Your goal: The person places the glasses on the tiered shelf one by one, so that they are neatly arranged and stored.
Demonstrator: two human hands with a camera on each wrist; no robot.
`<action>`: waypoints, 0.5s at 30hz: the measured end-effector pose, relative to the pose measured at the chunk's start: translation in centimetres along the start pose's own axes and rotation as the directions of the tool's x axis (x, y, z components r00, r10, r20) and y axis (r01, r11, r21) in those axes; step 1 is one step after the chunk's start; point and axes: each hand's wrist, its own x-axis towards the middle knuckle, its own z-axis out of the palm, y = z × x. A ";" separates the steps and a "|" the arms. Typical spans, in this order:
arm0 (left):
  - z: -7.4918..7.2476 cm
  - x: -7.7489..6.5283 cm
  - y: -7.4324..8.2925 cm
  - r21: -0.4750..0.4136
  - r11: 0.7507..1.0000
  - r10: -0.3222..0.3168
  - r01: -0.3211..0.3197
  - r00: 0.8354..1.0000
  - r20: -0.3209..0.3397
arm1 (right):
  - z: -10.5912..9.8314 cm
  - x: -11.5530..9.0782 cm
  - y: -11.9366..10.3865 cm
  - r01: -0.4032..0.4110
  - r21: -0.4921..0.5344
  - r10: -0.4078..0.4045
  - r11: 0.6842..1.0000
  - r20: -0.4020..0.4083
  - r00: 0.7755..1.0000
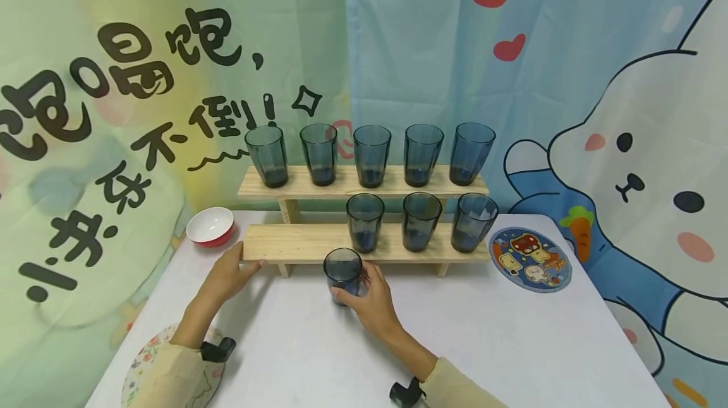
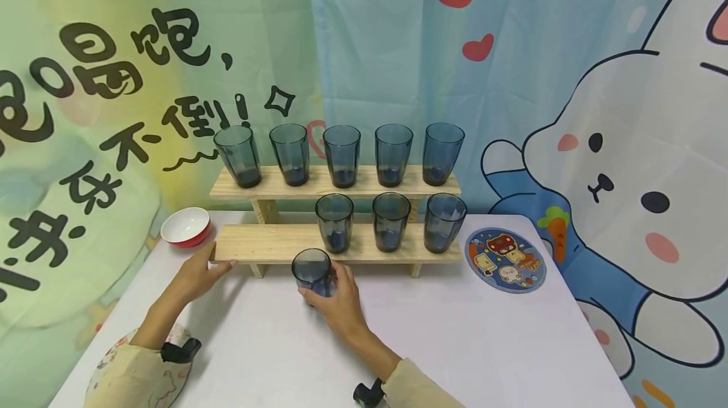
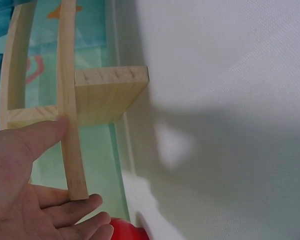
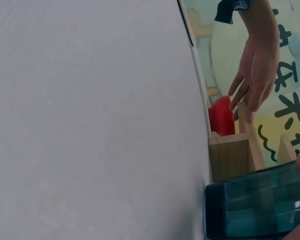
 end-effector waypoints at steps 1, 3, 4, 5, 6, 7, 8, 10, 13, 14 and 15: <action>0.0 0.0 0.0 0.000 1.000 0.001 -0.001 1.000 -0.001 | 0.0 0.0 0.0 0.003 -0.004 -0.003 1.000 0.001 1.000; 0.0 0.0 -0.1 -0.002 1.000 0.000 0.000 1.000 0.001 | 0.0 0.0 -0.2 0.007 -0.013 -0.007 1.000 0.004 1.000; 0.0 0.0 -0.2 -0.001 1.000 0.000 0.000 1.000 0.002 | 0.0 -0.1 -0.3 0.008 -0.018 -0.008 1.000 0.008 1.000; 0.0 0.0 -0.2 0.000 1.000 -0.001 0.001 1.000 0.002 | 0.0 -0.1 -0.4 0.013 -0.020 -0.013 1.000 0.013 1.000; 0.0 0.0 -0.2 0.002 1.000 0.000 0.000 1.000 0.001 | -0.1 -0.1 -0.6 0.019 -0.022 -0.018 1.000 0.020 1.000; 0.0 0.0 -0.2 0.000 1.000 -0.002 0.002 1.000 0.001 | -0.1 -0.2 -0.8 0.027 -0.024 -0.027 0.999 0.026 0.999; 0.0 0.0 -0.2 0.002 1.000 0.000 0.000 1.000 0.000 | -0.1 -0.2 -1.1 0.032 -0.021 -0.031 0.999 0.034 0.999; 0.0 0.1 -0.2 0.001 1.000 0.001 -0.001 1.000 -0.001 | -0.2 -0.2 -1.7 0.038 -0.016 -0.038 0.999 0.047 0.998; 0.1 0.1 -0.2 -0.003 1.000 0.001 -0.001 1.000 0.001 | -0.3 -0.1 -2.7 0.044 -0.014 -0.043 0.999 0.057 0.997; 0.1 0.1 -0.2 -0.005 1.000 -0.001 0.001 1.000 0.004 | -0.3 0.0 -3.1 0.037 -0.014 -0.036 0.999 0.056 0.998; 0.1 0.1 -0.2 -0.004 1.000 0.000 0.000 1.000 0.005 | -0.4 0.1 -3.4 0.034 -0.015 -0.033 0.999 0.056 0.998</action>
